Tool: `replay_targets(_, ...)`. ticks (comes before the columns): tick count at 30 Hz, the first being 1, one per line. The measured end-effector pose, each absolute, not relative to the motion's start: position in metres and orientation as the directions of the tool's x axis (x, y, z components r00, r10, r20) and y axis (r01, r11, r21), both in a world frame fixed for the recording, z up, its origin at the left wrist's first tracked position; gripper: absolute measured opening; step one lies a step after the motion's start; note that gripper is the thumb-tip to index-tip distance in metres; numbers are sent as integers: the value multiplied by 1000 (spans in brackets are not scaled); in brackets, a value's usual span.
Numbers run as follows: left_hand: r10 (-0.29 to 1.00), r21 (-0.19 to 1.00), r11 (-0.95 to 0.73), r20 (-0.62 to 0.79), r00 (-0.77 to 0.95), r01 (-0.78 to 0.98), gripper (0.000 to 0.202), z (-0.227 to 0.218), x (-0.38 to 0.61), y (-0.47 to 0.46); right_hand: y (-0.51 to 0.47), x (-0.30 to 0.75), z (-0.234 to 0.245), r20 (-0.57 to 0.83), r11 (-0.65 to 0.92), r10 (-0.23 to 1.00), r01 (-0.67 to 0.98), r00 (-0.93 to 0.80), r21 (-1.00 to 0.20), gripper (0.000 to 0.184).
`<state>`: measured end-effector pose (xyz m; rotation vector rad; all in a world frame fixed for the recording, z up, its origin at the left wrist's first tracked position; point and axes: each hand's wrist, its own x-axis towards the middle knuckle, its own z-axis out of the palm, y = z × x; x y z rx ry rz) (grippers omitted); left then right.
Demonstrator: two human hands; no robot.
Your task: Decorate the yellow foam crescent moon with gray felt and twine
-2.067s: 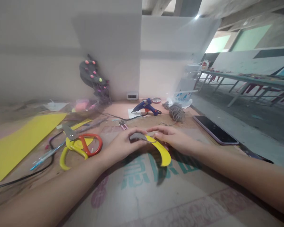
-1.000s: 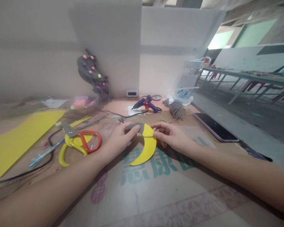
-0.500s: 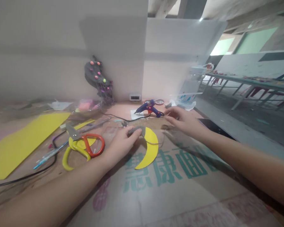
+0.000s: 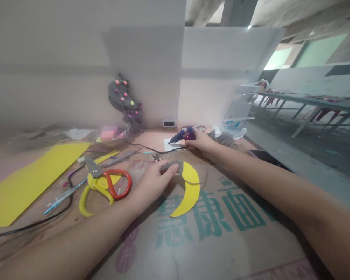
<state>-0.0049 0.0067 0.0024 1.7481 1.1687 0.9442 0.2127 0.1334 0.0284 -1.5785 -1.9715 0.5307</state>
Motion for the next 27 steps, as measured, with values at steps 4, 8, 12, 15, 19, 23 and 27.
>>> replay_targets(4,942,905,-259,160,294,337,37,2,-4,8,128,208,35,179,183,980,736,-86,-652,31)
replay_targets(8,945,919,-246,156,289,309,33,3,-4,8,98,214,55,164,171,984,688,-76,-705,23)
replay_targets(12,950,926,-243,166,266,289,31,4,-5,8,45,227,68,211,235,971,601,-112,-764,21)
replay_targets(15,951,923,-256,187,247,287,29,2,-6,10,9,238,61,247,295,956,550,-161,-782,19)
replay_targets(19,953,913,-265,199,227,312,30,2,-7,11,-18,247,39,145,198,980,546,-139,-814,21)
replay_targets(23,951,897,-276,203,235,344,31,6,-7,9,-24,247,22,93,145,989,611,-117,-778,24)
replay_targets(27,953,880,-278,203,226,384,31,11,-6,7,-24,244,18,143,257,960,559,-240,-788,23)
